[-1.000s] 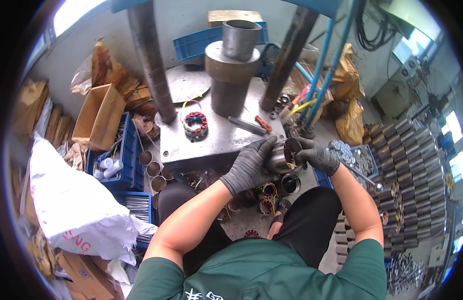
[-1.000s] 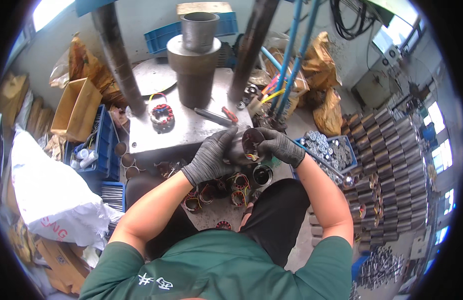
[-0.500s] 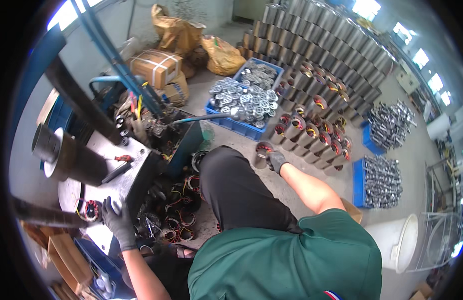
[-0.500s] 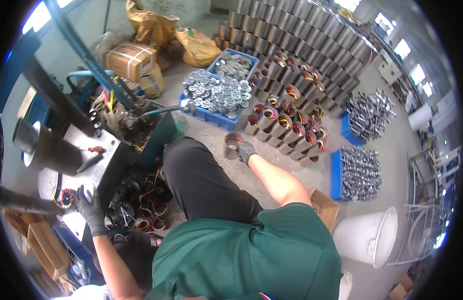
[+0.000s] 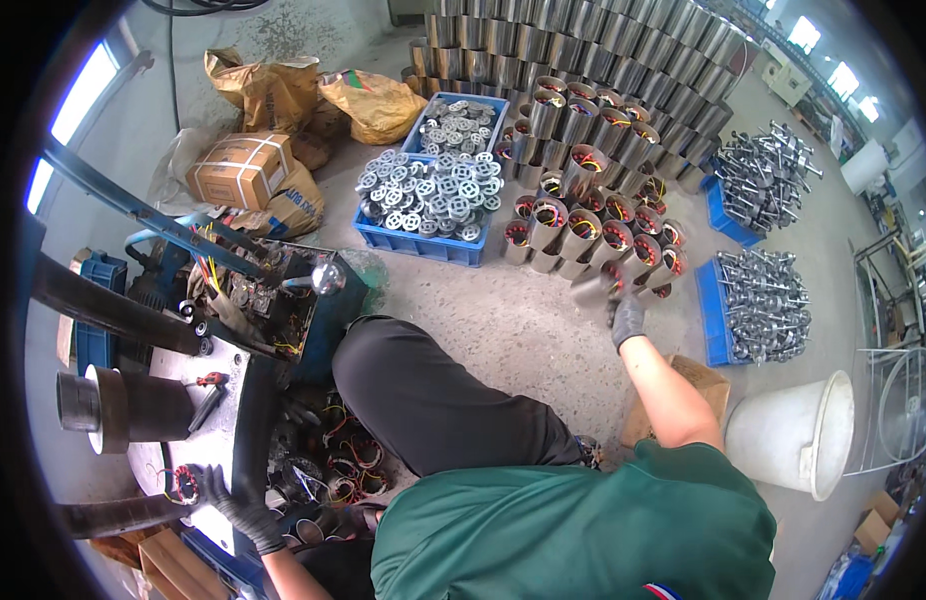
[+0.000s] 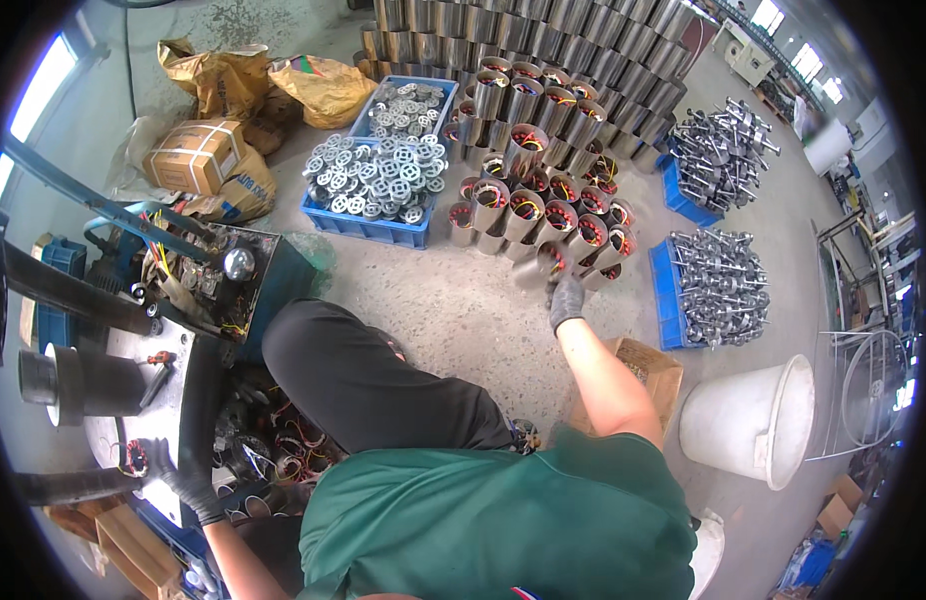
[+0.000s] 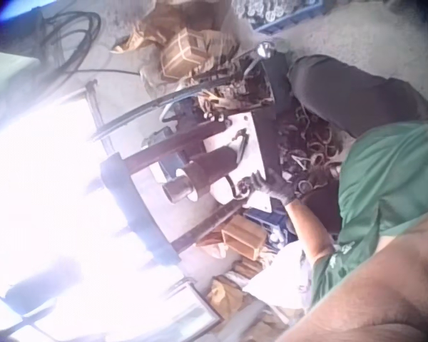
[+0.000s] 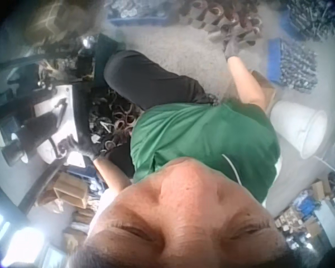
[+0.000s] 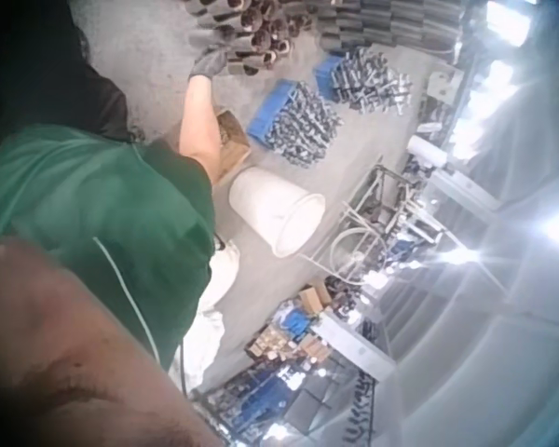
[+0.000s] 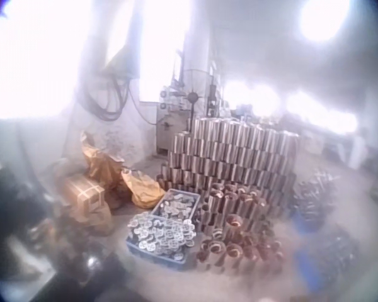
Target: Using a hydraulic press to assemble motor stators and cylinders.
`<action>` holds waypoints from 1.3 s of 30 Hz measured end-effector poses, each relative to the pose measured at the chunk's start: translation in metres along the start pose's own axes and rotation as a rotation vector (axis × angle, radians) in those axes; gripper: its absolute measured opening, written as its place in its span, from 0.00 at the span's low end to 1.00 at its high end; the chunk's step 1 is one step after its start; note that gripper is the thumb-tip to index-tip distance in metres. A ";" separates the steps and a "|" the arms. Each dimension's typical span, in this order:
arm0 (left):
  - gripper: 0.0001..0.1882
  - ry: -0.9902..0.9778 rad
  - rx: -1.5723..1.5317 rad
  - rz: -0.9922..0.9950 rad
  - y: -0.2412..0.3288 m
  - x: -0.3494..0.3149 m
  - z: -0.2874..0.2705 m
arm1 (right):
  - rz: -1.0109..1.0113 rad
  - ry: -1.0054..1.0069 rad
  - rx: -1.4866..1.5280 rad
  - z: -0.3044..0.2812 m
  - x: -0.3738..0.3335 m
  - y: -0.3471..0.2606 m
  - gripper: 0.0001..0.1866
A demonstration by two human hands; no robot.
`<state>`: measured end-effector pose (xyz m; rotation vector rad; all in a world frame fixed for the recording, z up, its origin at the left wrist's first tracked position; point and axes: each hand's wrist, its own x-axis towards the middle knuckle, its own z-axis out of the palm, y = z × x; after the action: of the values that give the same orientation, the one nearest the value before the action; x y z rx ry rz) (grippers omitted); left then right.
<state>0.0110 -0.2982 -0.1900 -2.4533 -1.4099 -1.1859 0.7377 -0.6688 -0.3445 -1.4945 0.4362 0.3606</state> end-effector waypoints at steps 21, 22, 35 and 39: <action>0.27 0.144 0.137 -0.669 -0.097 0.020 -0.032 | -0.196 -0.043 0.024 0.106 0.135 -0.158 0.15; 0.26 0.158 0.182 -0.666 -0.118 0.011 -0.047 | -0.171 -0.049 0.049 0.123 0.113 -0.147 0.15; 0.12 0.339 -0.203 -0.568 -0.058 0.024 -0.021 | -0.556 -1.436 -0.189 0.194 -0.309 -0.119 0.18; 0.12 0.500 -0.503 -0.417 0.021 0.046 -0.009 | -0.438 -1.915 -0.216 0.256 -0.423 -0.094 0.22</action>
<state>0.0352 -0.2816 -0.1477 -1.9002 -1.6432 -2.2892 0.4299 -0.4023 -0.0488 -0.8132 -1.4339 1.2521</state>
